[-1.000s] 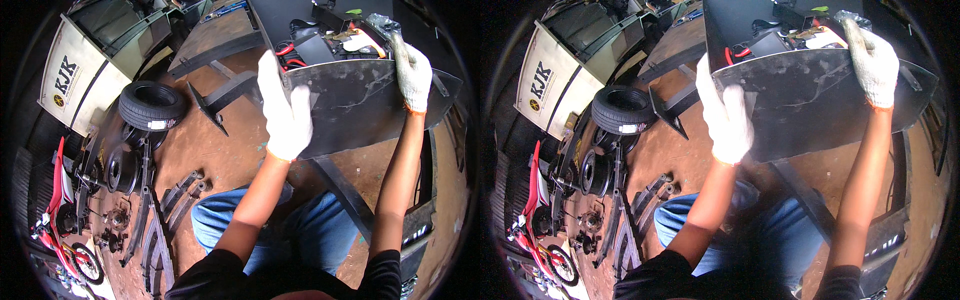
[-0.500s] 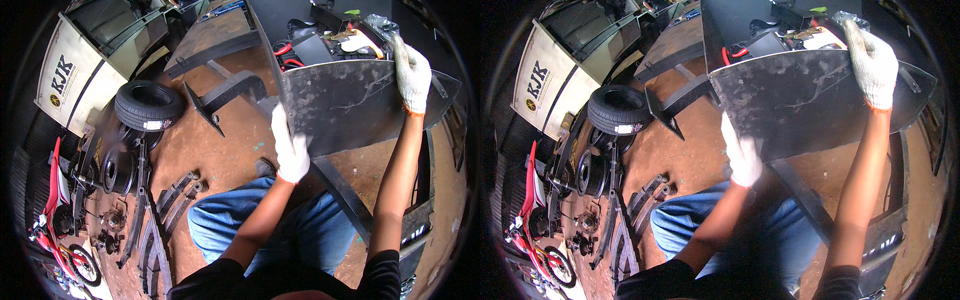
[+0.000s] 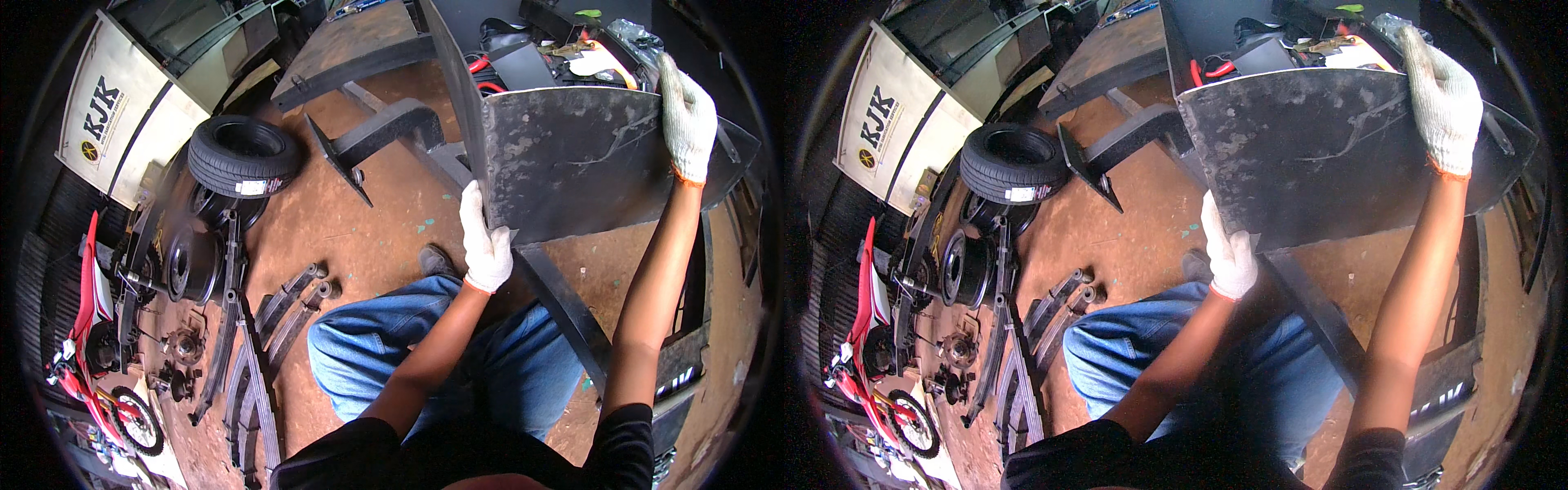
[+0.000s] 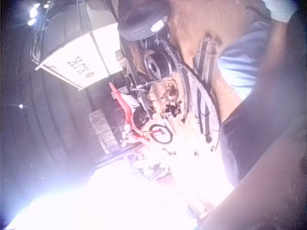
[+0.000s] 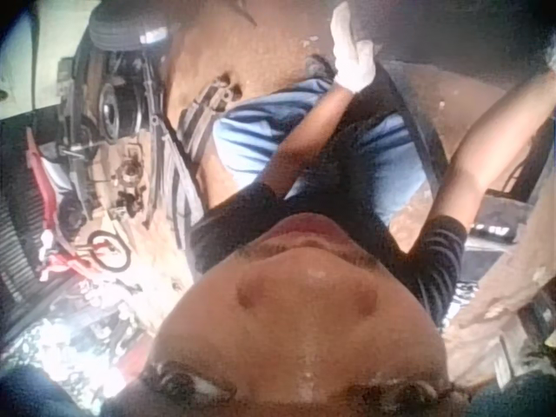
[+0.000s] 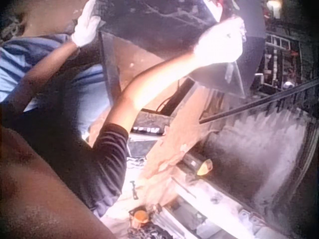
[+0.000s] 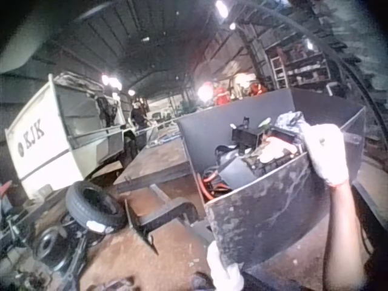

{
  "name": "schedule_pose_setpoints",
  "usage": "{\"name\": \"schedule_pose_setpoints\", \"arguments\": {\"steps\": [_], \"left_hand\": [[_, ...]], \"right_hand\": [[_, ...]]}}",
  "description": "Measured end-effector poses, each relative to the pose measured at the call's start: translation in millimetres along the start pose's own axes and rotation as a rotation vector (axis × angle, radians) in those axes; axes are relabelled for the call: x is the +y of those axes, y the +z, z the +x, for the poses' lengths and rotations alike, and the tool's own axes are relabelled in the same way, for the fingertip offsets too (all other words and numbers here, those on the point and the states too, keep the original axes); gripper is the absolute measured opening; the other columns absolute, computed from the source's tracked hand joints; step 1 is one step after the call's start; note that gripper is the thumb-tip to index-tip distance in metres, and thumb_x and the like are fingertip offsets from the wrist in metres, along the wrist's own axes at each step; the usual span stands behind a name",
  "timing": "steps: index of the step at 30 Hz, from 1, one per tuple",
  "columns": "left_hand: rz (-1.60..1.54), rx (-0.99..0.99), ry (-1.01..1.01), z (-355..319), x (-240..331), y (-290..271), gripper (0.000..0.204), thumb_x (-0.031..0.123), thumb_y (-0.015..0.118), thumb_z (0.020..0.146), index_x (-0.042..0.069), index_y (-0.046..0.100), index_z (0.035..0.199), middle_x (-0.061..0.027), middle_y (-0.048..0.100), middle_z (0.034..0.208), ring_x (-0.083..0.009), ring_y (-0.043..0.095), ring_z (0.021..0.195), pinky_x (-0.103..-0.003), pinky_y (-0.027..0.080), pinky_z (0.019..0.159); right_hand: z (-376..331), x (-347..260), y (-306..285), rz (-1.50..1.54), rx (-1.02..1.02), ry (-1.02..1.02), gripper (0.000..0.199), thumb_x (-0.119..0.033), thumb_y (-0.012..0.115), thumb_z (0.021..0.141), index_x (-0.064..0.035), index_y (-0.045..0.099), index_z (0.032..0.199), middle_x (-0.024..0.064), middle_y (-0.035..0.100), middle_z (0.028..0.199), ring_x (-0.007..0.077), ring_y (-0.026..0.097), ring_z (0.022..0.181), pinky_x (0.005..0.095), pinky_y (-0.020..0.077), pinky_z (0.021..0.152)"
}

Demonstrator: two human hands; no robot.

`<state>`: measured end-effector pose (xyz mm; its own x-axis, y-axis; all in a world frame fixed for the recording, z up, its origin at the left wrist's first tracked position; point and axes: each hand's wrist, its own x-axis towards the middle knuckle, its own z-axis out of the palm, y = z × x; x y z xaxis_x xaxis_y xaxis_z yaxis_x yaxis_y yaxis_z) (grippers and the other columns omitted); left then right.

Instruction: The person sands a large black metal piece using a sanding block. They hold the piece with one hand and sand the surface with the other, repeatedly rubbing the sanding block across the metal. The person occasionally repositions the piece and continues sanding different areas.

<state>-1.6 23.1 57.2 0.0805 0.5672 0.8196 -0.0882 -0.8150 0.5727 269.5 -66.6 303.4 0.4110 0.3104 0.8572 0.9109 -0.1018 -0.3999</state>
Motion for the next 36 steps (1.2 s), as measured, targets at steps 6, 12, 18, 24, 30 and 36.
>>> {"name": "schedule_pose_setpoints", "arguments": {"steps": [6, 12, 18, 24, 30, 36], "left_hand": [[0.105, 0.000, 0.122, 98.0, 50.9, -3.6, 0.058, 0.021, 0.046, 0.102, -0.002, 0.035, 0.155, -0.0225, 0.044, 0.152, -0.0360, 0.046, 0.139, -0.043, 0.032, 0.118], [0.072, -0.004, 0.239, 165.4, 81.5, -9.2, 0.064, 0.009, 0.061, 0.095, -0.006, 0.037, 0.151, -0.0277, 0.042, 0.152, -0.0417, 0.043, 0.141, -0.044, 0.031, 0.119], [0.040, -0.006, 0.037, 23.5, 12.7, -8.7, 0.068, 0.009, 0.056, 0.091, -0.003, 0.036, 0.154, -0.0252, 0.041, 0.155, -0.0418, 0.040, 0.144, -0.047, 0.029, 0.122], [0.493, -0.147, -0.101, 15.9, 2.1, -0.9, 0.061, 0.024, 0.046, 0.100, -0.004, 0.037, 0.153, -0.0260, 0.035, 0.158, -0.0407, 0.031, 0.149, -0.048, 0.022, 0.125], [0.208, 0.098, 0.220, 173.1, 105.3, -1.0, 0.053, 0.032, 0.042, 0.107, 0.001, 0.047, 0.150, -0.0198, 0.049, 0.152, -0.0345, 0.047, 0.139, -0.045, 0.035, 0.117], [0.217, 0.169, 0.133, 135.8, 60.9, -2.6, 0.038, 0.011, 0.053, 0.105, -0.002, 0.053, 0.141, -0.0255, 0.056, 0.140, -0.0349, 0.058, 0.126, -0.041, 0.048, 0.109]], "right_hand": [[-0.5, 4.4, 2.8, -0.010, 0.053, -0.063, 0.037, -0.035, 0.067, 0.101, -0.0010, 0.074, 0.115, 0.0058, 0.072, 0.083, 0.0092, 0.057, 0.077, 0.0269, 0.0493, 0.076], [0.6, 6.8, 2.7, 0.044, 0.018, -0.051, 0.036, -0.035, 0.068, 0.100, -0.0021, 0.075, 0.115, 0.0101, 0.075, 0.085, 0.0086, 0.059, 0.077, 0.0272, 0.0506, 0.076], [-2.1, -1.1, 6.1, -0.064, 0.029, -0.104, 0.037, -0.041, 0.065, 0.100, -0.0058, 0.078, 0.106, 0.0135, 0.074, 0.081, 0.0143, 0.065, 0.070, 0.0298, 0.0519, 0.070], [3.4, -16.8, -9.0, -0.459, 0.289, -0.560, 0.036, -0.034, 0.061, 0.096, -0.0169, 0.069, 0.064, 0.0077, 0.062, 0.057, 0.0265, 0.059, 0.047, 0.0402, 0.0453, 0.047], [0.3, -23.0, 5.8, -0.140, 0.241, -0.311, 0.050, -0.043, 0.055, 0.094, -0.0106, 0.066, 0.056, 0.0129, 0.061, 0.057, 0.0347, 0.064, 0.055, 0.0445, 0.0487, 0.054], [2.3, -23.4, 15.0, -0.276, 0.330, -0.292, 0.045, -0.042, 0.056, 0.089, -0.0119, 0.069, 0.058, 0.0136, 0.062, 0.055, 0.0359, 0.064, 0.054, 0.0453, 0.0486, 0.053]]}}
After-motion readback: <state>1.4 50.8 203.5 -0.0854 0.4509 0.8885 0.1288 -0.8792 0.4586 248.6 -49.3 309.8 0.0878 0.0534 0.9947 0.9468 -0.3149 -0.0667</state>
